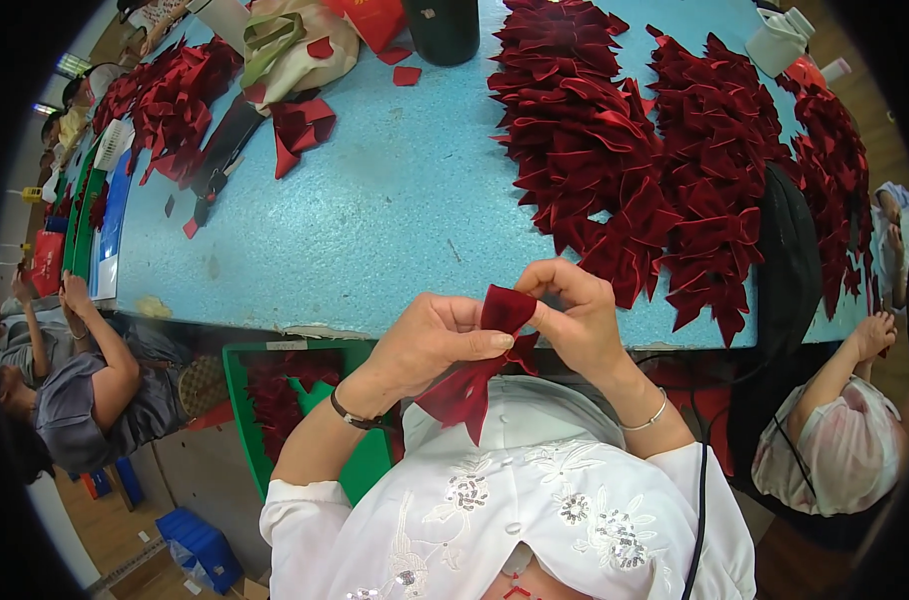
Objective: Manually folding and shaping red fabric strips into decorative bows in a workshop setting.
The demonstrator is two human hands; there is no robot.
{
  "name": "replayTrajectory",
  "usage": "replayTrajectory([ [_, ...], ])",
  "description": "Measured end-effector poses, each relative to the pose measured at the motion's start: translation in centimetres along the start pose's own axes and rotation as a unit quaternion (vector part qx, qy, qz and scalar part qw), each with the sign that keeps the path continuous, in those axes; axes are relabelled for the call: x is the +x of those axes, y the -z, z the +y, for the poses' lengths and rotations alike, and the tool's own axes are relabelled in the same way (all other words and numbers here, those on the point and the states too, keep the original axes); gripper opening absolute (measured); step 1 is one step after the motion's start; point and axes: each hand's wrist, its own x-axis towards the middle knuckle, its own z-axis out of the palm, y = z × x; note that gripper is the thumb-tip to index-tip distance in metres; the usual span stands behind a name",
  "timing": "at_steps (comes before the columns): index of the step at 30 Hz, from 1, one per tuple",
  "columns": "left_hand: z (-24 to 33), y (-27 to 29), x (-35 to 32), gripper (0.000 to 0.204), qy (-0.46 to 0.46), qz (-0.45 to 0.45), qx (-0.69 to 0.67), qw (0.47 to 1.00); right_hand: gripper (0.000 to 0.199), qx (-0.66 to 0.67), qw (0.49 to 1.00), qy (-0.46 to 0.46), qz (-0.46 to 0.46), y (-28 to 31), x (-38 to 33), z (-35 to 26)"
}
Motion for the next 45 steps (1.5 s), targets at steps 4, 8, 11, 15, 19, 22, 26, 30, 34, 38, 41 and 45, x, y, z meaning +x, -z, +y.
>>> replayTrajectory([
  [4,-0.1,0.3,-0.1,0.024,-0.03,0.03,-0.038,0.998,0.014,0.198,0.963,-0.17,-0.062,0.6,0.0,-0.1],
  [8,0.0,0.2,-0.1,0.024,-0.04,0.049,-0.045,0.997,0.014,0.173,0.973,-0.146,-0.044,0.5,-0.2,0.7],
  [11,0.2,-0.1,-0.2,0.023,-0.038,0.04,-0.04,0.998,0.012,0.124,0.979,-0.153,-0.051,0.3,-0.2,0.1],
  [15,0.1,-0.1,-0.3,0.02,-0.03,0.044,-0.031,0.998,0.011,0.216,0.966,-0.133,-0.054,0.7,-0.1,-0.6],
  [19,-0.4,0.1,-0.5,0.018,-0.02,0.044,-0.015,0.999,0.009,0.292,0.944,-0.143,-0.049,1.4,0.0,-1.5],
  [22,-0.7,-0.1,-0.7,0.017,-0.023,0.04,0.003,0.999,0.007,0.158,0.978,-0.05,-0.124,1.2,0.3,-0.5],
  [26,-0.6,-0.6,-1.0,0.018,-0.042,0.037,0.047,0.997,0.006,0.131,0.984,-0.087,-0.088,0.5,-0.7,-0.8],
  [30,0.3,-0.7,-1.0,0.019,-0.046,0.041,0.09,0.994,0.009,0.1,0.994,-0.046,-0.019,-0.6,-0.8,0.0],
  [34,0.5,0.0,-0.8,0.021,-0.03,0.041,0.094,0.994,0.01,0.11,0.988,-0.104,-0.024,-0.8,0.0,-0.4],
  [38,0.6,0.5,-0.5,0.024,-0.015,0.037,0.08,0.996,0.011,0.136,0.98,-0.142,-0.043,-0.7,0.6,0.1],
  [41,0.8,0.7,-0.3,0.025,-0.005,0.03,0.072,0.997,0.013,0.145,0.98,-0.128,-0.053,-0.4,1.1,0.3],
  [45,0.7,1.0,-0.3,0.024,-0.001,0.053,0.055,0.997,0.015,0.142,0.98,-0.122,-0.065,0.7,1.6,0.3],
])
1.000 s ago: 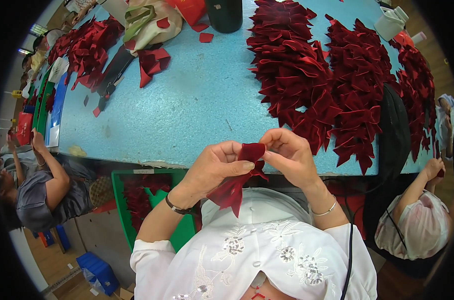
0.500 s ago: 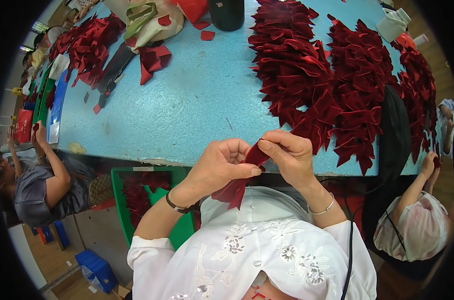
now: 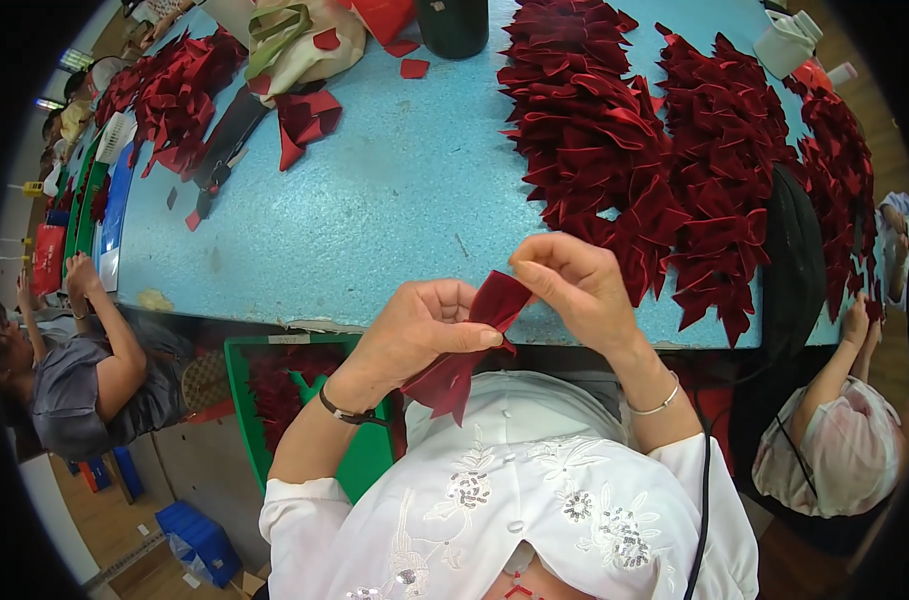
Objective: Manually folding and shaping red fabric strips into decorative bows in a workshop setting.
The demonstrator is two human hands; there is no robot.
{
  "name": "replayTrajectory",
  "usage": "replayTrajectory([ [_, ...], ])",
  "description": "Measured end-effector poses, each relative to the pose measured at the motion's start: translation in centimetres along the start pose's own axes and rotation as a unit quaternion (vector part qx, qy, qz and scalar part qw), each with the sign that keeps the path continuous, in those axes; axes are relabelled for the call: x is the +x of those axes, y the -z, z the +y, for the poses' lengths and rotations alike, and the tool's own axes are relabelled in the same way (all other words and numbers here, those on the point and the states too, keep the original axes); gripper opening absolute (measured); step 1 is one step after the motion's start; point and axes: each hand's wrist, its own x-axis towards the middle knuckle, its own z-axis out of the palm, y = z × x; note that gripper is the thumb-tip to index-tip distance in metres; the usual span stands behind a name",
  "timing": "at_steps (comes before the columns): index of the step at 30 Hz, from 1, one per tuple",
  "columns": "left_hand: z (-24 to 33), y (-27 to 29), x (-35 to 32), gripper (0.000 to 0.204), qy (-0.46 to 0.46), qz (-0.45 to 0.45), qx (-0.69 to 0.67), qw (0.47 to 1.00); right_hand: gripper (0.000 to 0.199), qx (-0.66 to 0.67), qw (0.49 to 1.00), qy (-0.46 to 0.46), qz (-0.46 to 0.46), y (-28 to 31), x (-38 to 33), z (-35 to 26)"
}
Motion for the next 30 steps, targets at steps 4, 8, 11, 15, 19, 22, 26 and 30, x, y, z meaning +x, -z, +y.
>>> replayTrajectory([
  [4,-0.5,0.1,0.1,0.026,-0.007,0.01,0.001,1.0,0.014,-0.029,0.999,-0.044,0.005,0.5,-0.5,-0.8],
  [8,-0.9,-0.2,0.2,0.025,-0.029,0.006,0.0,1.0,0.013,-0.031,0.993,-0.114,-0.016,0.1,-1.1,-0.7],
  [11,-1.4,-0.4,0.3,0.022,-0.044,0.018,-0.02,0.999,0.013,-0.021,0.986,-0.162,-0.035,0.1,-1.3,-0.3],
  [15,-1.4,-1.0,0.1,0.021,0.0,0.065,-0.078,0.995,0.014,0.032,0.983,-0.171,-0.052,0.9,-1.5,0.1],
  [19,-1.4,-1.3,0.1,0.019,-0.009,0.065,-0.066,0.996,0.015,0.078,0.984,-0.153,-0.053,1.1,-1.8,0.1],
  [22,-0.7,-1.5,-0.1,0.019,-0.014,0.048,-0.036,0.998,0.015,0.102,0.981,-0.153,-0.061,1.2,-1.7,0.0],
  [26,-0.8,-1.3,0.0,0.019,-0.031,0.031,-0.027,0.999,0.016,0.023,0.989,-0.136,-0.043,0.6,-1.9,-0.4],
  [30,-1.1,-0.8,0.1,0.018,-0.041,0.038,-0.004,0.998,0.015,-0.004,0.991,-0.12,-0.058,0.1,-1.6,-0.8],
])
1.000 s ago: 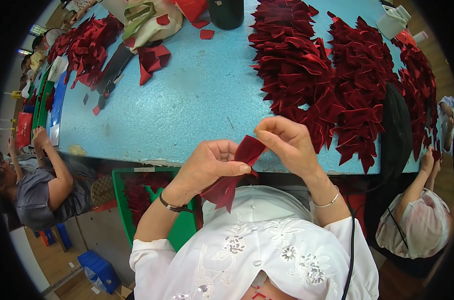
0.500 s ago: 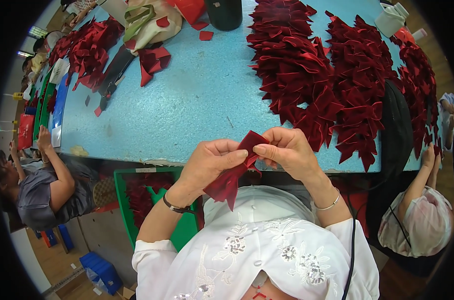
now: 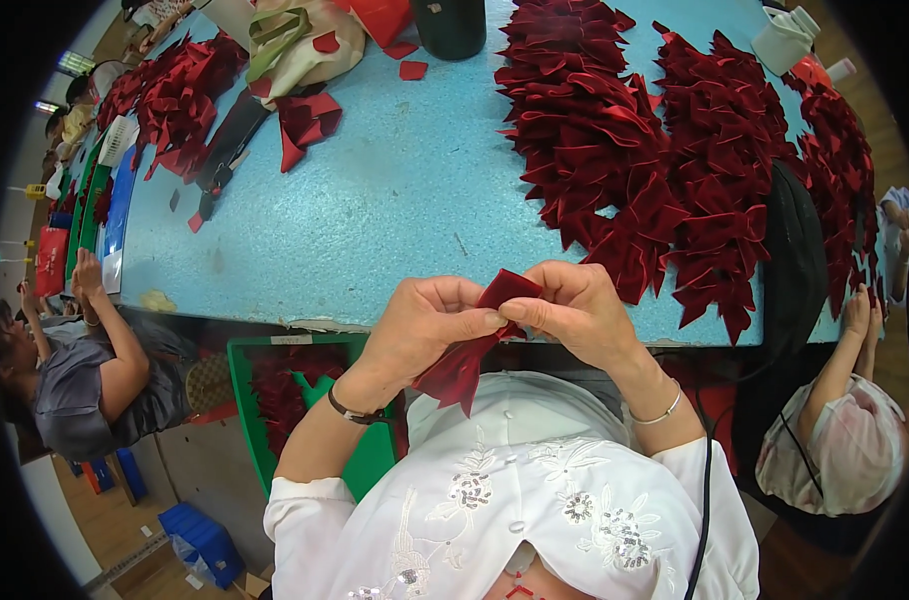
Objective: Manually folding and shaping red fabric strips into decorative bows in a workshop setting.
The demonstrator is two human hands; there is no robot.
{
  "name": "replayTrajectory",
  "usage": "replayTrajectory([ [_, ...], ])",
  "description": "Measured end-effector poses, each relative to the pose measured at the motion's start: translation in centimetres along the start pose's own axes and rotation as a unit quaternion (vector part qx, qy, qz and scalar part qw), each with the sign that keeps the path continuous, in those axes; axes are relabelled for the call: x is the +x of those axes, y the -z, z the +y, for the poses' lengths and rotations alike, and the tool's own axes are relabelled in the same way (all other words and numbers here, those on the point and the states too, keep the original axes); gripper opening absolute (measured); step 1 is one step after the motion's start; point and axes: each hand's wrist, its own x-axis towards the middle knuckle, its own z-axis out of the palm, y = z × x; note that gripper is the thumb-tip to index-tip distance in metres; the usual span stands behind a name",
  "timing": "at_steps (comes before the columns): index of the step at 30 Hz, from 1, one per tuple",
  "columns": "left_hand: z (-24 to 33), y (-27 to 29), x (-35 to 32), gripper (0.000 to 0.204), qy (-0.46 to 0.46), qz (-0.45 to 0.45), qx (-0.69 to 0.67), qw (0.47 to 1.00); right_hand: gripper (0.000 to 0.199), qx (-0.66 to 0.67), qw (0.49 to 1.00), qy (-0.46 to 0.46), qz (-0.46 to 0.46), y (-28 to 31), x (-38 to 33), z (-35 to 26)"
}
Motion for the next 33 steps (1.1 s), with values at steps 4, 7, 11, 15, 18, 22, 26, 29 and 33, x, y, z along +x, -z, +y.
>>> replayTrajectory([
  [4,-0.1,0.0,0.2,0.013,0.001,0.008,0.003,1.0,0.014,0.067,0.997,-0.034,-0.019,0.6,0.2,0.3],
  [7,-0.2,-0.4,0.2,0.011,0.006,0.008,-0.018,1.0,0.015,0.075,0.995,-0.032,-0.054,1.4,0.2,0.6],
  [11,-0.2,-0.6,0.2,0.012,0.011,-0.004,-0.046,0.999,0.017,0.064,0.994,-0.022,-0.09,1.8,0.1,0.1],
  [15,0.1,-0.8,0.2,0.016,0.003,-0.018,-0.022,1.0,0.017,0.0,0.998,0.039,-0.048,2.1,0.1,-0.2],
  [18,0.3,-0.7,0.0,0.016,-0.002,-0.016,0.009,1.0,0.015,-0.051,0.996,0.069,-0.039,1.8,0.6,-0.6],
  [22,0.2,-0.7,-0.1,0.014,0.01,-0.023,0.027,0.999,0.013,-0.075,0.992,0.077,-0.062,1.1,0.9,-0.3],
  [26,0.0,-0.6,0.2,0.014,0.047,-0.046,0.025,0.998,0.011,-0.042,0.991,0.122,-0.046,0.8,1.0,0.8],
  [29,-0.7,0.0,0.6,0.015,0.049,-0.074,0.067,0.994,0.01,-0.081,0.976,0.198,-0.039,0.7,1.2,1.8],
  [33,-0.4,1.7,0.4,0.015,0.06,-0.084,0.126,0.987,0.009,-0.19,0.946,0.261,0.026,-1.3,2.2,2.6],
])
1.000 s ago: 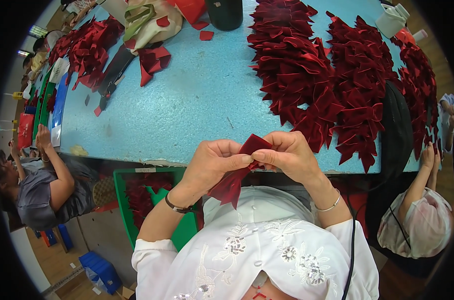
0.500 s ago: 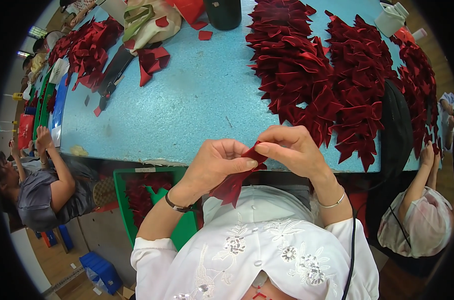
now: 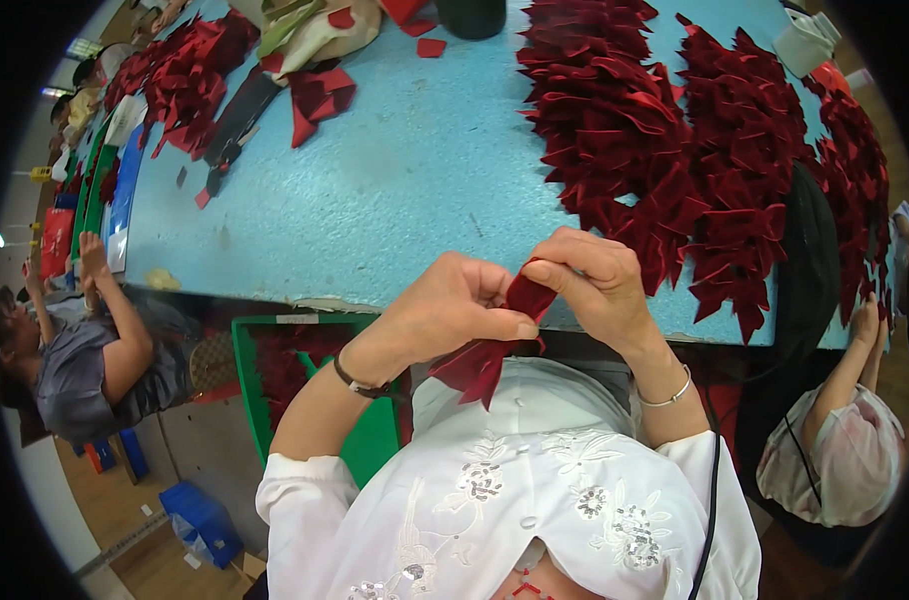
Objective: Manually folding and shaping red fabric strips into decorative bows in a workshop setting.
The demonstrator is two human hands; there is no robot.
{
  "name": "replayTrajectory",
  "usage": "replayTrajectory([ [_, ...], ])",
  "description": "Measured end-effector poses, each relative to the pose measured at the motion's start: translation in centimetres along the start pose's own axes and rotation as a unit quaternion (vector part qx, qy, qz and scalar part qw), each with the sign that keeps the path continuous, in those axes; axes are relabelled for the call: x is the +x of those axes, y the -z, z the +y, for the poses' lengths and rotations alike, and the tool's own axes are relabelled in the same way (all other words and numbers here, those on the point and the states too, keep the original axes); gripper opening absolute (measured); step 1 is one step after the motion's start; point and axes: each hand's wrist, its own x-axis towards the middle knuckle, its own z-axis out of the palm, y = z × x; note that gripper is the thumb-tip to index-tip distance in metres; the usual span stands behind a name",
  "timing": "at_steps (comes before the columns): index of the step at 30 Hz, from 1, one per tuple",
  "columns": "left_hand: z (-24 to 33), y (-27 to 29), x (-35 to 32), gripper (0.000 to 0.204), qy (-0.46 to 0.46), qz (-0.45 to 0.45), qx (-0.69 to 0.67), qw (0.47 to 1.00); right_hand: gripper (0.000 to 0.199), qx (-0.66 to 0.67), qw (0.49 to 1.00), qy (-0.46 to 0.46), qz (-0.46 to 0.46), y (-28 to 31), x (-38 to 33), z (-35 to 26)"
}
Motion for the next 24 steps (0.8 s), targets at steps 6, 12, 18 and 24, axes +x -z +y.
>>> replayTrajectory([
  [6,0.8,0.0,-2.4,0.017,-0.084,0.099,-0.116,0.985,0.007,-0.053,0.981,-0.048,0.179,-1.0,0.8,-3.2],
  [12,1.3,-0.5,-5.0,0.032,-0.253,0.26,-0.144,0.921,0.011,0.04,0.99,-0.13,0.044,-2.8,-0.9,-8.6],
  [18,1.5,-1.8,-5.3,0.041,-0.27,0.244,-0.197,0.91,0.017,0.157,0.963,-0.209,-0.066,-4.3,-2.6,-7.3],
  [24,0.4,-2.4,-6.3,0.041,-0.209,0.178,-0.238,0.932,0.017,0.159,0.966,-0.202,-0.021,-3.6,-3.9,-7.6],
])
